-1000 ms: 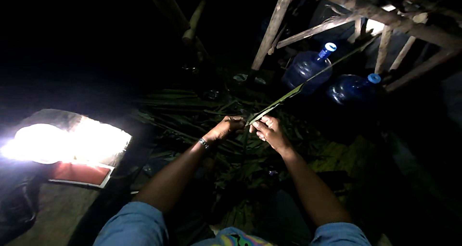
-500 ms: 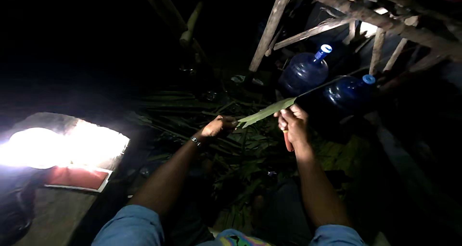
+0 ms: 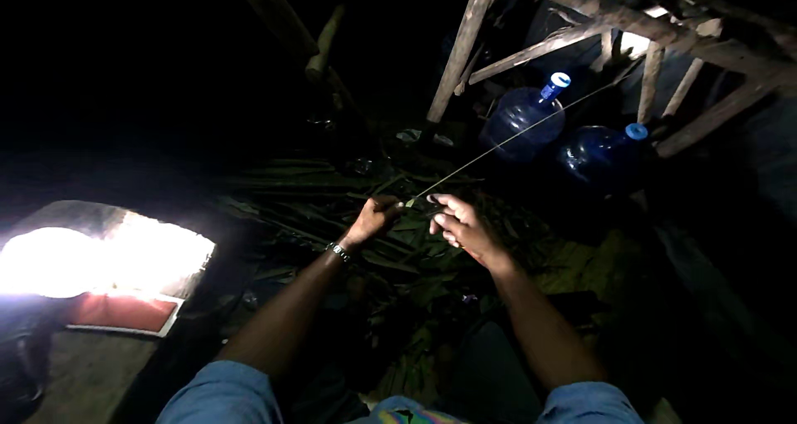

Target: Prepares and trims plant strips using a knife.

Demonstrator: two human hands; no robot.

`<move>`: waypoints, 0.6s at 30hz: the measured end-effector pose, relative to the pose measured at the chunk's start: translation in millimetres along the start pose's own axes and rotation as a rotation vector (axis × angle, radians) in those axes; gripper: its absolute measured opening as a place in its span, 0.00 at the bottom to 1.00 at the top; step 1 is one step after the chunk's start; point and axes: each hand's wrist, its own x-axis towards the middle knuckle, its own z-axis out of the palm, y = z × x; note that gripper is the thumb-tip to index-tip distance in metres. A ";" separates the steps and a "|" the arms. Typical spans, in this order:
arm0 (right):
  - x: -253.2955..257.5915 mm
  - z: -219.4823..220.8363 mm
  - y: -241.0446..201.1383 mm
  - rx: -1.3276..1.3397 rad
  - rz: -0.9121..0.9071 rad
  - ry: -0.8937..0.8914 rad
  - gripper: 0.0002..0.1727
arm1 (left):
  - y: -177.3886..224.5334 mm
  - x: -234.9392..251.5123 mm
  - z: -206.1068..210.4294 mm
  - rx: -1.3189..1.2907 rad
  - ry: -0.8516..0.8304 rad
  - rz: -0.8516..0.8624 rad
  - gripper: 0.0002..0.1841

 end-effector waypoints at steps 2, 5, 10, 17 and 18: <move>4.4 10.0 1.5 0.023 0.050 -0.039 0.25 | 0.1 -1.5 2.2 -0.004 -0.005 0.041 0.11; 6.2 16.2 0.6 0.069 0.080 -0.030 0.24 | 3.9 -3.8 5.0 -0.040 -0.011 0.071 0.10; 4.9 18.9 -3.6 0.158 -0.008 0.089 0.18 | 7.4 -6.2 9.4 -0.012 -0.037 0.083 0.11; 1.1 3.3 -10.7 0.170 -0.117 0.278 0.16 | 4.9 -5.3 8.6 0.035 -0.056 0.132 0.11; 0.3 -3.0 -11.8 0.186 -0.128 0.327 0.14 | 3.5 -5.2 7.2 0.059 -0.054 0.132 0.11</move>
